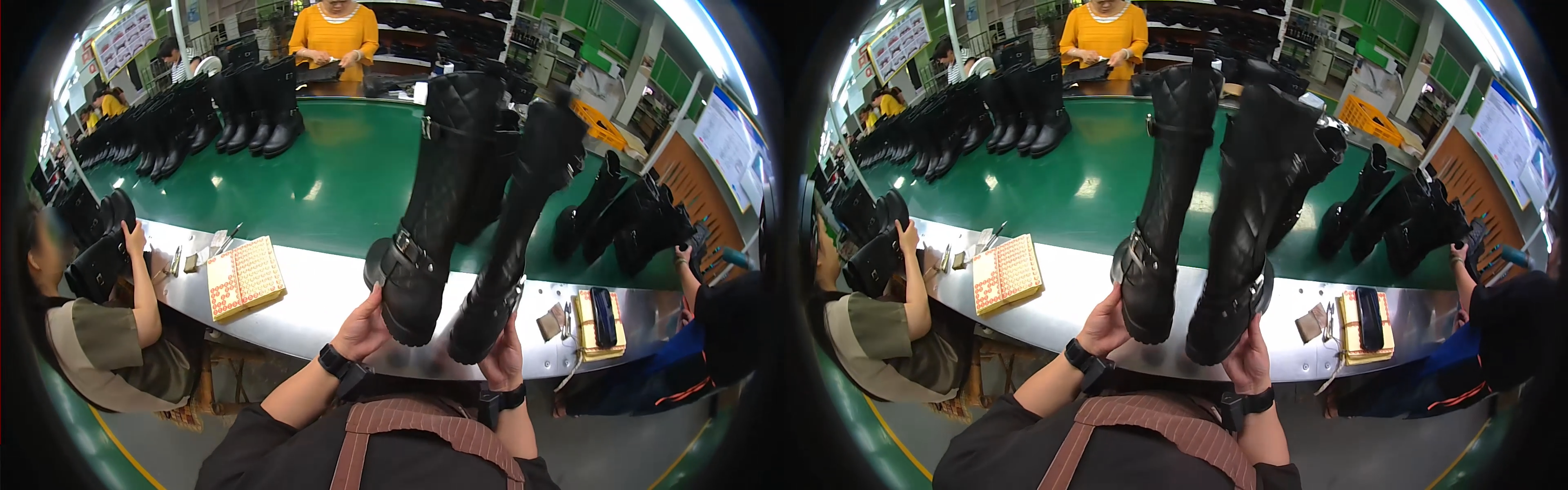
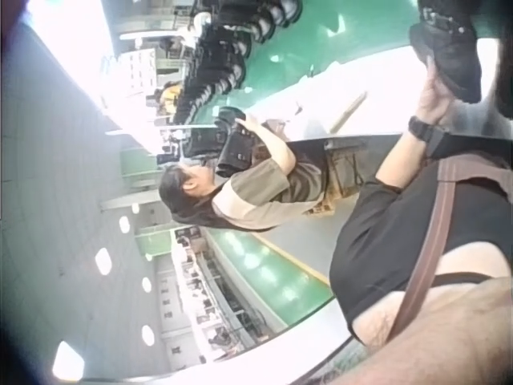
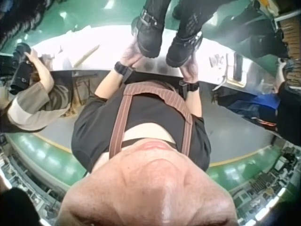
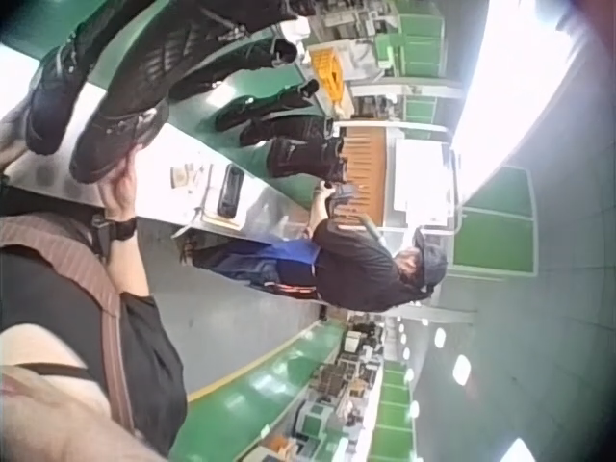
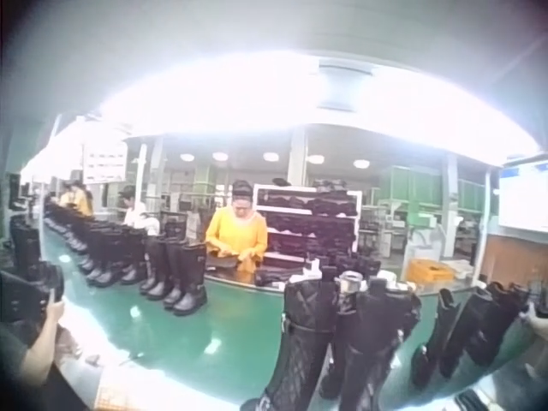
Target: Inspecting and cleaning black boots on a production line in a shoe factory.
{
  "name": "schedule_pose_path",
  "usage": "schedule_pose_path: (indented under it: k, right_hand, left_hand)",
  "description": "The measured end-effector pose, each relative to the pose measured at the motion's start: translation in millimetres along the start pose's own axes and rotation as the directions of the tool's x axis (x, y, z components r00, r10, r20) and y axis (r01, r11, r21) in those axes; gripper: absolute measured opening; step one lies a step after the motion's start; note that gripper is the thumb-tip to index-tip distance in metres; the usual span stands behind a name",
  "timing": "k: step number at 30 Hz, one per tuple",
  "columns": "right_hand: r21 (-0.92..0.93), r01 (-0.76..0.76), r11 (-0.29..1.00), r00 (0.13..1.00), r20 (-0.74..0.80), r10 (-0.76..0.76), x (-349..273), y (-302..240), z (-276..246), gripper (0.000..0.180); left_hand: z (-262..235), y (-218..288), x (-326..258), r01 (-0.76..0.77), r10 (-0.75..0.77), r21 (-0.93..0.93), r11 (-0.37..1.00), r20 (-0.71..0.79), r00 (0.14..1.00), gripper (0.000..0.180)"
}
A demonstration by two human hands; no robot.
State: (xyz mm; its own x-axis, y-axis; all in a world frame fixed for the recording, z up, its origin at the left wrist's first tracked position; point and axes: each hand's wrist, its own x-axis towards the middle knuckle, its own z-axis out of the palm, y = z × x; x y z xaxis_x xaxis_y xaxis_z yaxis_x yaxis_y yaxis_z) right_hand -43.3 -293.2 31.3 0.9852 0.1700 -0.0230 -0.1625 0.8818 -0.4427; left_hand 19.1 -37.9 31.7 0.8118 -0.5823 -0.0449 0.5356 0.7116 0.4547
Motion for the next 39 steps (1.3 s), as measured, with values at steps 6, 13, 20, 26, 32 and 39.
schedule_pose_path:
  k: [6, 13, 20, 26, 32, 39]
  right_hand:
    - [-0.057, 0.101, 0.993, 0.989, -0.100, -0.107, -7.8, 2.3, 5.2, 0.056]
    - [-0.063, 0.106, 0.992, 0.978, -0.174, -0.116, -3.5, 4.1, 13.7, 0.056]
    - [-0.103, 0.084, 0.991, 0.971, -0.216, -0.104, 0.8, 6.8, 20.5, 0.056]
    - [-0.135, 0.093, 0.986, 0.978, -0.174, -0.116, -0.2, 6.4, 12.5, 0.056]
    - [-0.062, 0.091, 0.994, 0.975, -0.199, -0.102, -0.2, 5.6, 12.0, 0.052]
    - [0.061, 0.082, 0.995, 0.983, -0.168, -0.071, 0.5, 6.3, 15.2, 0.050]
  left_hand:
    - [-0.3, -5.8, 1.0, -0.050, 0.047, -0.028, 0.998, -0.078, 0.996, 0.057]
    - [-3.0, -6.7, 0.9, -0.095, 0.092, -0.029, 0.995, -0.098, 0.991, 0.057]
    - [11.8, -6.8, 1.2, -0.093, 0.096, 0.025, 0.995, -0.161, 0.982, 0.057]
    - [10.2, -7.4, 1.4, -0.078, 0.079, 0.015, 0.997, -0.061, 0.995, 0.058]
    - [14.3, -6.3, 0.5, -0.078, 0.085, 0.054, 0.995, -0.132, 0.988, 0.058]
    - [17.8, -7.4, 1.4, -0.058, 0.063, 0.043, 0.997, -0.119, 0.991, 0.060]
